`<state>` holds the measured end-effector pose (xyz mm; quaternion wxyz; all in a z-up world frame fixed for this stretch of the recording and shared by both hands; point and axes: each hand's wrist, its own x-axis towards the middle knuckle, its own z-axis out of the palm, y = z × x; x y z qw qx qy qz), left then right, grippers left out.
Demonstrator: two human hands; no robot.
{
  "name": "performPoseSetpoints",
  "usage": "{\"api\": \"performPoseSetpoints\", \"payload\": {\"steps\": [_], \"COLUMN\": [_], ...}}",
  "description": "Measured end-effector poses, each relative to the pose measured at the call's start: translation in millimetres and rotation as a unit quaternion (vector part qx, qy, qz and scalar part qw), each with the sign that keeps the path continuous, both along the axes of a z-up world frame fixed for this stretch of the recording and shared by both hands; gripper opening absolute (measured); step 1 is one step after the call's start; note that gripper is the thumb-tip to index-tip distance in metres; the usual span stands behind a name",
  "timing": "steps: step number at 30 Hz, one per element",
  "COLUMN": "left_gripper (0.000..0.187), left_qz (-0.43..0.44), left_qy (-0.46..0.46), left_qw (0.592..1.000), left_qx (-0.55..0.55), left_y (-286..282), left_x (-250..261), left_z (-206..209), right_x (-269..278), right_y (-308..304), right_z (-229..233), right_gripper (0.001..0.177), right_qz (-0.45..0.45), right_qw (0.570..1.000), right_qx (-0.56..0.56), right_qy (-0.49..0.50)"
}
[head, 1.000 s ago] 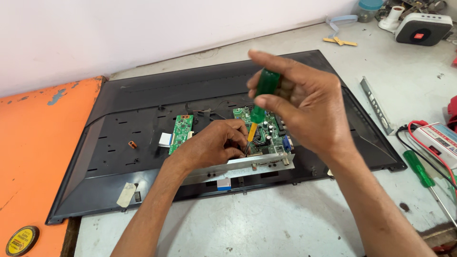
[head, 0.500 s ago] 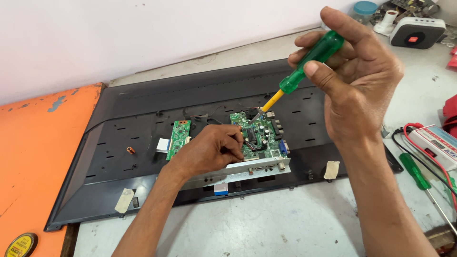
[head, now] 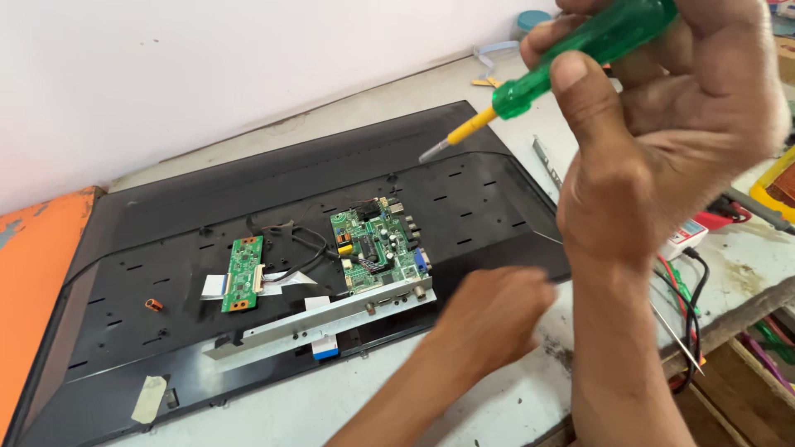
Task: The person uses a screwdriver to remove screws from a metal bracket and circuit boards inside a disassembled television chassis. They remove the bracket and then lift the main circuit board out of the chassis.
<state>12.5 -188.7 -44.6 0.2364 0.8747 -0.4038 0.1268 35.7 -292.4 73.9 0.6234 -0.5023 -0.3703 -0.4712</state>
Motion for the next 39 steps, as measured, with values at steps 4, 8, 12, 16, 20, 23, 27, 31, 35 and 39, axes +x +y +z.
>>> {"api": "performPoseSetpoints", "payload": {"steps": [4,8,12,16,20,23,27,31,35,39], "left_gripper": [0.01,0.035,0.036,0.012,0.014,0.022,0.013,0.014,0.019,0.021], "left_qz": [0.01,0.013,0.034,0.047,0.0,0.025,0.186,0.218,0.243,0.232], "left_qy": [0.043,0.077,0.016,-0.179,-0.171,-0.196,-0.128,0.021,0.082,0.106], "left_qw": [0.988,0.979,0.977,0.96,0.985,0.969,0.928,0.922,0.927,0.934], "left_qx": [-0.145,-0.19,-0.21,-0.213,-0.015,-0.147,-0.295,-0.319,-0.273,-0.249], "left_y": [-75,-126,-133,-98,-5,70,108,112,114,118], "left_x": [52,89,93,58,-6,-42,-41,-30,-19,-10], "left_z": [-16,-19,-31,-51,-55,-31,10,29,34,32], "right_x": [-18,-29,-31,-21,1,13,16,13,12,16], "right_y": [-18,-33,-25,-13,0,16,39,47,48,44], "right_z": [-1,3,11,16,4,-7,-11,-8,-5,-19], "right_gripper": [0.043,0.045,0.046,0.048,0.041,0.044,0.049,0.048,0.048,0.052], "right_qz": [-0.006,-0.003,0.015,-0.003,-0.042,-0.025,0.016,-0.008,-0.023,-0.014], "right_qw": [0.999,0.995,0.989,0.985,0.98,0.978,0.972,0.965,0.959,0.959], "right_qx": [-0.03,-0.07,-0.096,-0.131,-0.188,-0.207,-0.233,-0.256,-0.269,-0.255], "right_qy": [0.042,0.077,0.112,0.116,0.041,0.029,0.036,0.054,0.084,0.126]}}
